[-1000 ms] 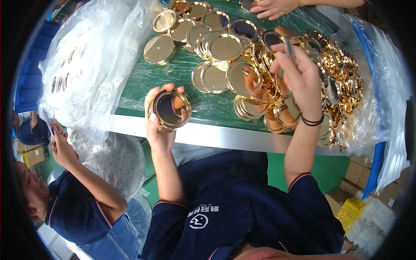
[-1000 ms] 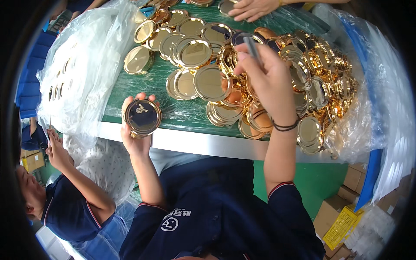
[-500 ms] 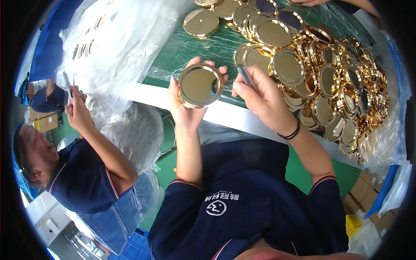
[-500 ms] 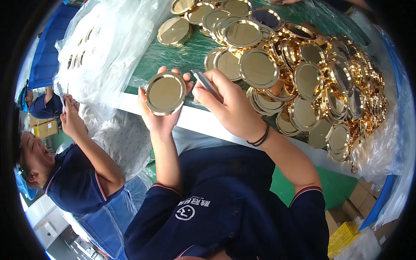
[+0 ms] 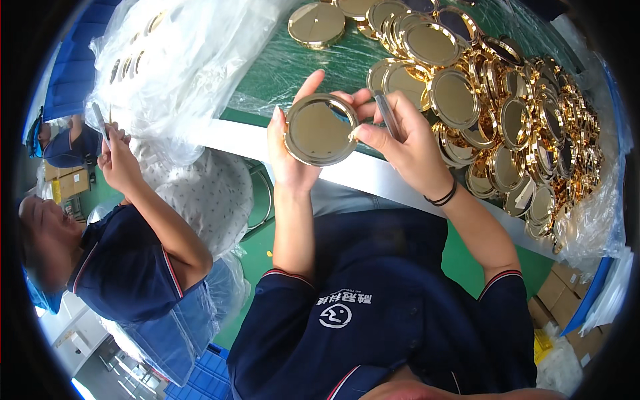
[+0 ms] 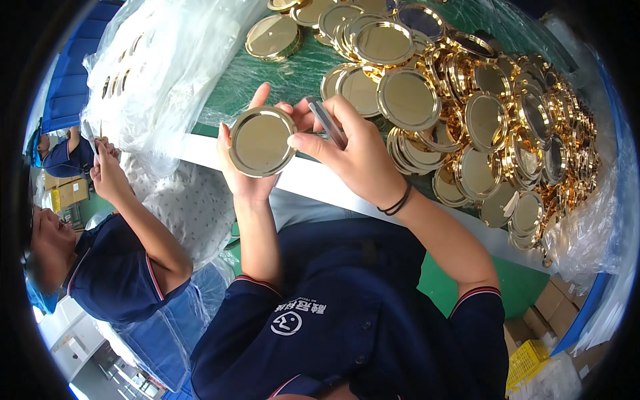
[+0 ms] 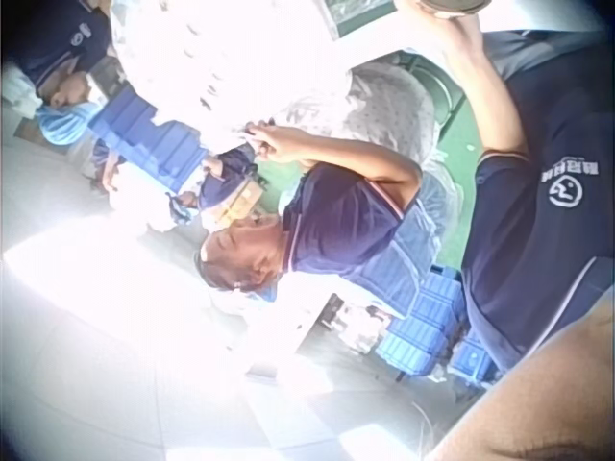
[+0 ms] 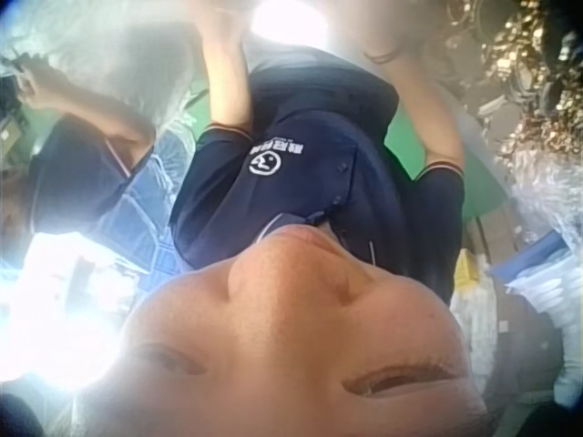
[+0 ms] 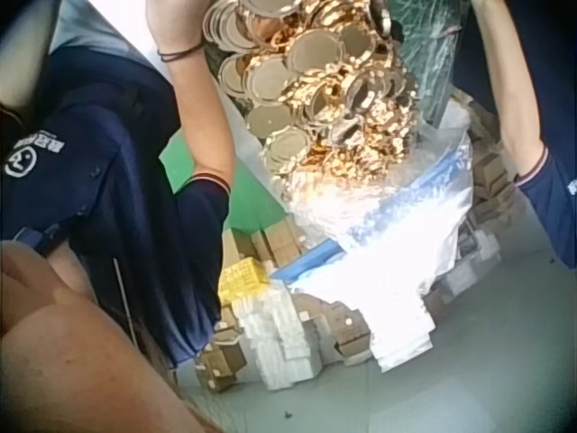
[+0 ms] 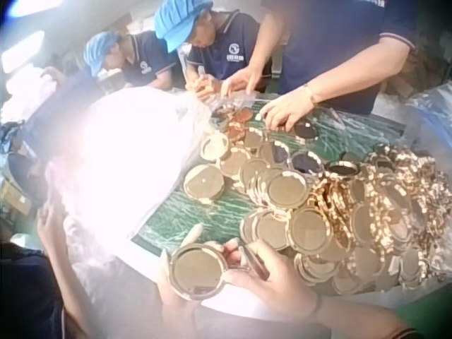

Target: The worker is cleaning and assembling small circular plastic/metal components for cosmetic products.

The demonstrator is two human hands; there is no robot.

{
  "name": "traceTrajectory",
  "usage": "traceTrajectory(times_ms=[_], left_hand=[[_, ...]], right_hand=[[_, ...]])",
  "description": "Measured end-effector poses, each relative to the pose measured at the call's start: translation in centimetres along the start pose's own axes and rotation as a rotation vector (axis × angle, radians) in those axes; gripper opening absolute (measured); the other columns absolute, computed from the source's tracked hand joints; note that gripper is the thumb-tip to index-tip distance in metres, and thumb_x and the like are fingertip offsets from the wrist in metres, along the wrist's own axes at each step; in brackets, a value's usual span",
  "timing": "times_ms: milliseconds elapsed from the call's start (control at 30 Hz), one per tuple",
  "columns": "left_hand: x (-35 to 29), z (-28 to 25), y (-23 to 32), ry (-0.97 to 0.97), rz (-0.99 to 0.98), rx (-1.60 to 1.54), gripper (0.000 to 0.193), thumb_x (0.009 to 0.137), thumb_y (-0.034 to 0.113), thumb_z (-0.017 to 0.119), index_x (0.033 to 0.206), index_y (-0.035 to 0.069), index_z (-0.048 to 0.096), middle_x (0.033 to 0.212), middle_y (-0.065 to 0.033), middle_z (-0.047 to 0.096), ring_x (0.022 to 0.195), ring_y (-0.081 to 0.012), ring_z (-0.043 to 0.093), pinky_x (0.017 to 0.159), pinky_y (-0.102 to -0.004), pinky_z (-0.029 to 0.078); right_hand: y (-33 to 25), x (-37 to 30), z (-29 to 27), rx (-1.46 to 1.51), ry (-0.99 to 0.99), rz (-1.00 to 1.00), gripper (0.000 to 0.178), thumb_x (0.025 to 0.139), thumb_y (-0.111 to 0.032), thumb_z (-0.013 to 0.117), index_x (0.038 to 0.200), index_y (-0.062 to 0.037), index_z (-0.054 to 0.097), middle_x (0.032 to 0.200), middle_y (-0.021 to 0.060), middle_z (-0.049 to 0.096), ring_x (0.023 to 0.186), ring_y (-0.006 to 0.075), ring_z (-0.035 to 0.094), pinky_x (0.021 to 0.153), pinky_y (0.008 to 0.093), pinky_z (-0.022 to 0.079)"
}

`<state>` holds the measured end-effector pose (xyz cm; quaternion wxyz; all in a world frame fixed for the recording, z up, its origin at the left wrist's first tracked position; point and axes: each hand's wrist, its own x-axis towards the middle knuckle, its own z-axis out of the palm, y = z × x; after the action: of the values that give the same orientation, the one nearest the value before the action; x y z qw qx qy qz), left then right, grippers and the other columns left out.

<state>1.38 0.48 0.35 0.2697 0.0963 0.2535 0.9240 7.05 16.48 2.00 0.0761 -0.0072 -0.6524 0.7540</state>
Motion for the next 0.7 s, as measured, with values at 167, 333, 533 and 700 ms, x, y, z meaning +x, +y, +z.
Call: traceTrajectory(times_ms=[167,333,533,700], left_hand=[[0.2,-0.3,-0.2,-0.136,0.013,-0.052,0.080,0.097,0.063,0.025,0.148,0.001,0.026,0.122,-0.0260,0.055,0.129,-0.0468,0.043,0.106,-0.0543,0.039],[0.3,0.8,0.0,0.022,-0.008,0.310,0.099,0.087,0.074,0.042,0.148,-0.002,0.025,0.121,-0.0259,0.056,0.116,-0.0383,0.055,0.098,-0.0480,0.047],[0.3,1.2,-0.7,0.013,0.056,0.420,0.106,0.083,0.079,0.041,0.150,0.001,0.020,0.132,-0.0274,0.049,0.120,-0.0395,0.052,0.101,-0.0489,0.044],[0.1,1.4,-0.7,0.054,0.229,0.572,0.106,0.082,0.080,0.041,0.152,0.005,0.016,0.145,-0.0247,0.037,0.127,-0.0411,0.046,0.104,-0.0501,0.042]], right_hand=[[-0.4,-0.2,-0.5,-0.035,-0.110,0.138,0.030,0.089,-0.028,0.072,0.091,-0.0049,0.052,0.066,-0.0061,0.047,0.060,0.0009,0.040,0.052,0.0207,0.033],[-1.8,-0.1,-0.7,0.254,-0.181,0.340,0.027,0.090,-0.026,0.071,0.090,-0.0075,0.050,0.067,-0.0075,0.046,0.055,-0.0010,0.040,0.047,0.0186,0.030],[-1.8,-0.2,-0.2,0.303,-0.083,0.344,0.026,0.088,-0.020,0.072,0.088,-0.0099,0.048,0.067,-0.0083,0.047,0.051,-0.0014,0.037,0.044,0.0175,0.028],[-1.5,-0.3,-0.2,0.339,-0.042,0.328,0.026,0.088,-0.018,0.072,0.086,-0.0105,0.047,0.065,-0.0091,0.045,0.048,-0.0023,0.036,0.041,0.0181,0.026]])
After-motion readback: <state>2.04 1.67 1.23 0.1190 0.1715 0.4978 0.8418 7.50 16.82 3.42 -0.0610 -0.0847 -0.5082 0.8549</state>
